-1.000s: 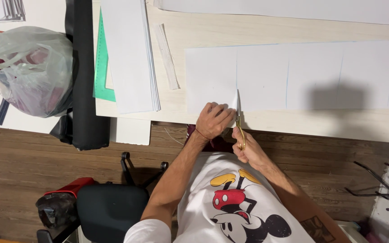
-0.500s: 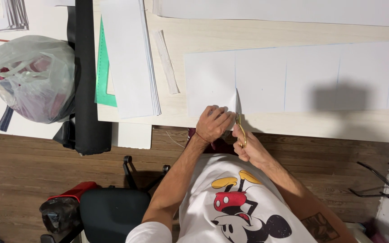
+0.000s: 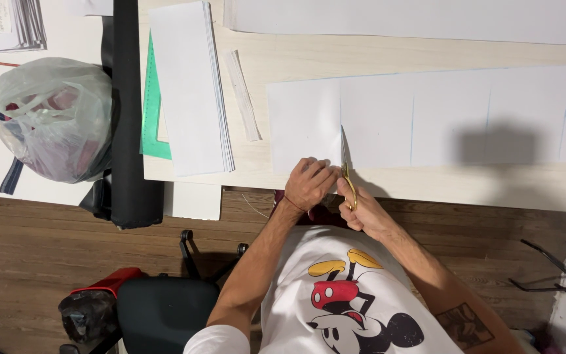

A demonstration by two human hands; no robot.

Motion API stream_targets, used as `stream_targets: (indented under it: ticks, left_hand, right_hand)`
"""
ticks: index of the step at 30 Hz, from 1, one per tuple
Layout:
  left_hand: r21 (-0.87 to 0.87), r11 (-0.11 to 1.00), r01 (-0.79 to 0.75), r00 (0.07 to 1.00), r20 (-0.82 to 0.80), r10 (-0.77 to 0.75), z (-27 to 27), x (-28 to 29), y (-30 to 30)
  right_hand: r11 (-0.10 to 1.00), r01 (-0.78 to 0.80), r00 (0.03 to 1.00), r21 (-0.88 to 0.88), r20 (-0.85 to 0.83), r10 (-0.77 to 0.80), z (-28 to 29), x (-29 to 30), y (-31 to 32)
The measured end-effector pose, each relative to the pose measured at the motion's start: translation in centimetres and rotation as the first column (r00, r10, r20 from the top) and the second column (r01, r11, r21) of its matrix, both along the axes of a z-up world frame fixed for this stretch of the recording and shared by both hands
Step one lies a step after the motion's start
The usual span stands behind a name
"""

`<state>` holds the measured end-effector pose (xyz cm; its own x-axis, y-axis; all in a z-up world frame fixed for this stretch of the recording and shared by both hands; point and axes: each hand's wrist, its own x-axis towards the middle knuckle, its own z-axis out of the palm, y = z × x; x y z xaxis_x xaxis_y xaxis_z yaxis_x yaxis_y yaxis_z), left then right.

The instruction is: Cutting a large sheet of paper into smaller rectangular pieces along pre-drawn lines using scissors

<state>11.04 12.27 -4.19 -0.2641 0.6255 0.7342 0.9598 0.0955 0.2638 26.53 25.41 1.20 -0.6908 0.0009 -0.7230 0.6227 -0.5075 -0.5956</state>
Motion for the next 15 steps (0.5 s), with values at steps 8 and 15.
stream_targets:
  ticks: [8,15]
  left_hand:
    - [-0.007,1.0,0.014,1.0,-0.014,-0.014,-0.6,0.0,0.1]
    - [-0.038,0.999,0.013,1.0,-0.026,-0.014,-0.9,-0.1,-0.2]
  right_hand:
    - [1.0,-0.013,1.0,0.028,-0.017,0.014,3.3,-2.3,0.7]
    - [0.999,0.014,1.0,0.033,0.028,-0.015,5.9,-4.4,0.8]
